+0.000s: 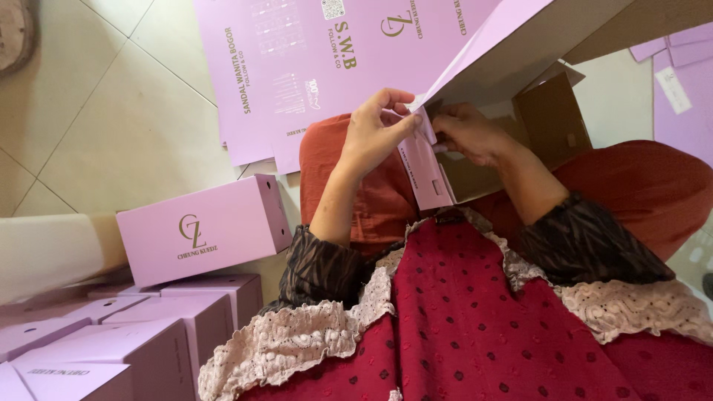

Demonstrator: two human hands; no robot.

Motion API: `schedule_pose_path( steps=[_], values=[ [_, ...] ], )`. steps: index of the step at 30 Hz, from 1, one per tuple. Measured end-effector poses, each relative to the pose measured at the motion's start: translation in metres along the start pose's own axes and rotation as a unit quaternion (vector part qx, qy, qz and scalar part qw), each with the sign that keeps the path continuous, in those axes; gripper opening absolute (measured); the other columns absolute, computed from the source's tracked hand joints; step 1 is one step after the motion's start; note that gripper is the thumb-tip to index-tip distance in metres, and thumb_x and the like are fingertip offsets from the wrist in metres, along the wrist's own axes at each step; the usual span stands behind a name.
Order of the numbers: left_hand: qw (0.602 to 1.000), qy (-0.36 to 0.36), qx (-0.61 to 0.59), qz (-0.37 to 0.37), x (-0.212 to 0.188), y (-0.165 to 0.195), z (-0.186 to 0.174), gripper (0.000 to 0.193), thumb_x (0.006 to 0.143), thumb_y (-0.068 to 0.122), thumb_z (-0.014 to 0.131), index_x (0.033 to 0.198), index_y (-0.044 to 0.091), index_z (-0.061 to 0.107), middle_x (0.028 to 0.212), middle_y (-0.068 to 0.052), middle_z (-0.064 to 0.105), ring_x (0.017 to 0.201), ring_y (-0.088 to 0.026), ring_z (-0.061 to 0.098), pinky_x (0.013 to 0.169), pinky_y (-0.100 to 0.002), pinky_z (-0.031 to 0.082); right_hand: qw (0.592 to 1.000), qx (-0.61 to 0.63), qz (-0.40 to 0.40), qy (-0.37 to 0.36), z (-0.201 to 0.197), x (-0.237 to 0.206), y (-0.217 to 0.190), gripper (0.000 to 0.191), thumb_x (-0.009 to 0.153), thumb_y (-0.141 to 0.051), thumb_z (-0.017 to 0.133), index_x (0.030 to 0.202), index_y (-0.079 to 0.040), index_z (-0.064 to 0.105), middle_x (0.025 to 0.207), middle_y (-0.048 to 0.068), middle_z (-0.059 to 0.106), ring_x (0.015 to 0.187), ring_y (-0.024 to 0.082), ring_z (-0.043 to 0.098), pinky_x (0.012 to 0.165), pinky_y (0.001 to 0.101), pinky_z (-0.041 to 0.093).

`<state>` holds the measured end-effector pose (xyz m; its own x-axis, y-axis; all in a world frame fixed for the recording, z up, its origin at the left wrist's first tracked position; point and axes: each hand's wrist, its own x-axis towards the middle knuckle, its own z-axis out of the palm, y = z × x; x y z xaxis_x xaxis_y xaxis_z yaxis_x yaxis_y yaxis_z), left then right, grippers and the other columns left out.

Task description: The person sits on the floor and folds flat purple printed cardboard blanks into shoe boxes, pressing the side flaps and bottom tabs together by hand, then sets the finished box with the other completed boxes.

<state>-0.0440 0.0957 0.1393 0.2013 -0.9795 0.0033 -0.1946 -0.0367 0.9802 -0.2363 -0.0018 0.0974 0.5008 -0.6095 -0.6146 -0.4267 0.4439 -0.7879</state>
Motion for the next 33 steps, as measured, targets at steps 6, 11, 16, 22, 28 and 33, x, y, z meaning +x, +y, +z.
schedule_pose_path(
  steps=[6, 11, 16, 22, 28, 33],
  values=[
    [0.972, 0.058, 0.157, 0.164, 0.002, -0.001, 0.004, 0.009, 0.096, 0.01, 0.072, 0.099, 0.002, 0.068, 0.088, -0.01, 0.071, 0.072, -0.018, 0.067, 0.065, -0.032, 0.053, 0.999, 0.015, -0.04, -0.022, 0.002, 0.001, 0.008, 0.023, 0.098, -0.023, 0.061, 0.097, 0.0, 0.063, 0.089, 0.008, 0.071, 0.072, 0.009, 0.068, 0.048, 0.0183, 0.047],
    [0.969, 0.039, 0.179, 0.165, 0.005, -0.01, -0.001, 0.007, 0.099, 0.006, 0.072, 0.1, 0.0, 0.067, 0.088, -0.01, 0.07, 0.075, -0.02, 0.066, 0.069, -0.035, 0.053, 0.999, 0.006, -0.032, -0.031, -0.002, 0.011, 0.019, 0.022, 0.1, -0.019, 0.056, 0.096, 0.001, 0.065, 0.083, 0.01, 0.065, 0.063, 0.012, 0.055, 0.047, 0.0252, 0.039],
    [0.993, -0.105, -0.015, 0.058, 0.011, -0.02, -0.018, 0.018, 0.092, 0.0, 0.073, 0.109, 0.003, 0.074, 0.096, -0.004, 0.072, 0.088, -0.014, 0.072, 0.082, -0.031, 0.061, 0.995, 0.074, -0.025, -0.061, -0.001, 0.01, 0.02, 0.023, 0.093, -0.013, 0.059, 0.11, 0.001, 0.064, 0.105, 0.008, 0.068, 0.091, 0.013, 0.069, 0.081, 0.0297, 0.061],
    [0.992, -0.12, -0.006, 0.045, 0.012, -0.02, -0.014, 0.017, 0.092, -0.001, 0.072, 0.108, 0.003, 0.072, 0.097, -0.002, 0.072, 0.091, -0.012, 0.074, 0.085, -0.028, 0.062, 0.989, 0.079, -0.018, -0.127, -0.011, 0.003, 0.01, 0.036, 0.092, -0.019, 0.067, 0.122, 0.0, 0.064, 0.113, 0.008, 0.071, 0.099, 0.014, 0.07, 0.086, 0.0309, 0.06],
    [0.992, -0.092, 0.009, 0.088, -0.001, -0.016, -0.003, 0.021, 0.093, -0.005, 0.072, 0.112, 0.004, 0.07, 0.101, -0.002, 0.067, 0.092, -0.013, 0.071, 0.083, -0.028, 0.06, 0.993, -0.002, -0.032, -0.117, -0.014, -0.003, 0.008, 0.02, 0.094, -0.017, 0.068, 0.106, -0.001, 0.071, 0.088, 0.005, 0.073, 0.073, 0.011, 0.065, 0.057, 0.0233, 0.047],
    [0.988, -0.126, -0.049, 0.071, -0.002, -0.017, -0.007, 0.034, 0.086, -0.009, 0.074, 0.117, 0.005, 0.069, 0.099, 0.0, 0.058, 0.094, -0.012, 0.066, 0.091, -0.027, 0.062, 0.997, -0.048, -0.049, -0.038, -0.001, -0.012, 0.01, 0.016, 0.095, -0.02, 0.058, 0.099, -0.009, 0.07, 0.077, -0.001, 0.064, 0.062, 0.006, 0.054, 0.048, 0.0211, 0.039]
  ],
)
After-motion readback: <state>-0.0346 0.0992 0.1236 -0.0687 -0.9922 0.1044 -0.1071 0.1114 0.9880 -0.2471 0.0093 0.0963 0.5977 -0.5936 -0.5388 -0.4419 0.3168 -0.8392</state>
